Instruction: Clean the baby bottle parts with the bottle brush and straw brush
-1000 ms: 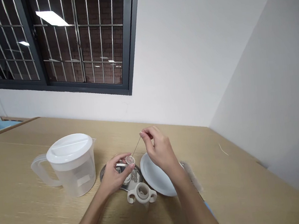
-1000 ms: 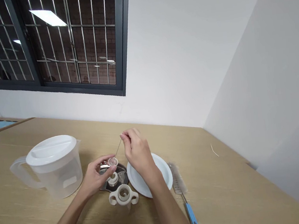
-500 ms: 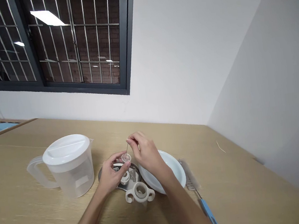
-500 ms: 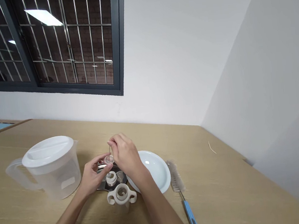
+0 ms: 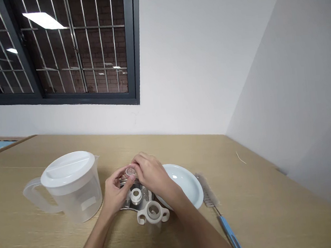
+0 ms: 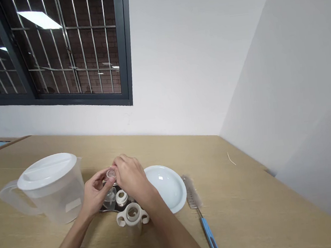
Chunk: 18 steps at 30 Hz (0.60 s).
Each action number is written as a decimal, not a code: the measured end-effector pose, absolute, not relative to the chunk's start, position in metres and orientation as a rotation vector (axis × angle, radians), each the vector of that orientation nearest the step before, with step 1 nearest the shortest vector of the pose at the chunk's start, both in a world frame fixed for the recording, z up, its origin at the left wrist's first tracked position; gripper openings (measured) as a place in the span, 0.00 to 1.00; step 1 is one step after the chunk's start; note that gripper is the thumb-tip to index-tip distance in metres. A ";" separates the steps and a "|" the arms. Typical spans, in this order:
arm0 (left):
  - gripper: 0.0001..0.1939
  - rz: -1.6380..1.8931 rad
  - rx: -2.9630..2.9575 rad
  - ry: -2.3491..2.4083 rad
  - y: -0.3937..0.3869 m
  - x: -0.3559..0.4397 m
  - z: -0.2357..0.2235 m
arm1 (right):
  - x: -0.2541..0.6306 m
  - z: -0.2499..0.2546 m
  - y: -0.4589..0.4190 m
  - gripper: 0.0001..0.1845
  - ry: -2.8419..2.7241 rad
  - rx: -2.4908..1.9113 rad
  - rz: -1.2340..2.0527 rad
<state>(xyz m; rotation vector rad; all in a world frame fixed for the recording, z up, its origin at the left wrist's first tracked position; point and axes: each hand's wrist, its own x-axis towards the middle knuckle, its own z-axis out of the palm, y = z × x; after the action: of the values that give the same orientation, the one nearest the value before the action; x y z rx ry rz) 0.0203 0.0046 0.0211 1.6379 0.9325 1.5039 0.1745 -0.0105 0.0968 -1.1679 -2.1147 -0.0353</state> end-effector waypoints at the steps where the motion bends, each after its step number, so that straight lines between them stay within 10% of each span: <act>1: 0.20 1.505 1.637 0.935 0.005 0.020 0.021 | 0.174 0.097 -0.011 0.07 -2.116 -1.171 -0.043; 18: 0.19 1.379 1.709 0.897 -0.001 0.021 0.024 | 0.191 0.117 -0.014 0.08 -1.810 -1.111 -0.120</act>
<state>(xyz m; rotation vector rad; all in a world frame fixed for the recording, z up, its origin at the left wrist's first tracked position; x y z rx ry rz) 0.0214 -0.0009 0.0243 1.7086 0.8971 1.3793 0.1911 -0.0141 0.1173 -1.1113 -1.8103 -0.1195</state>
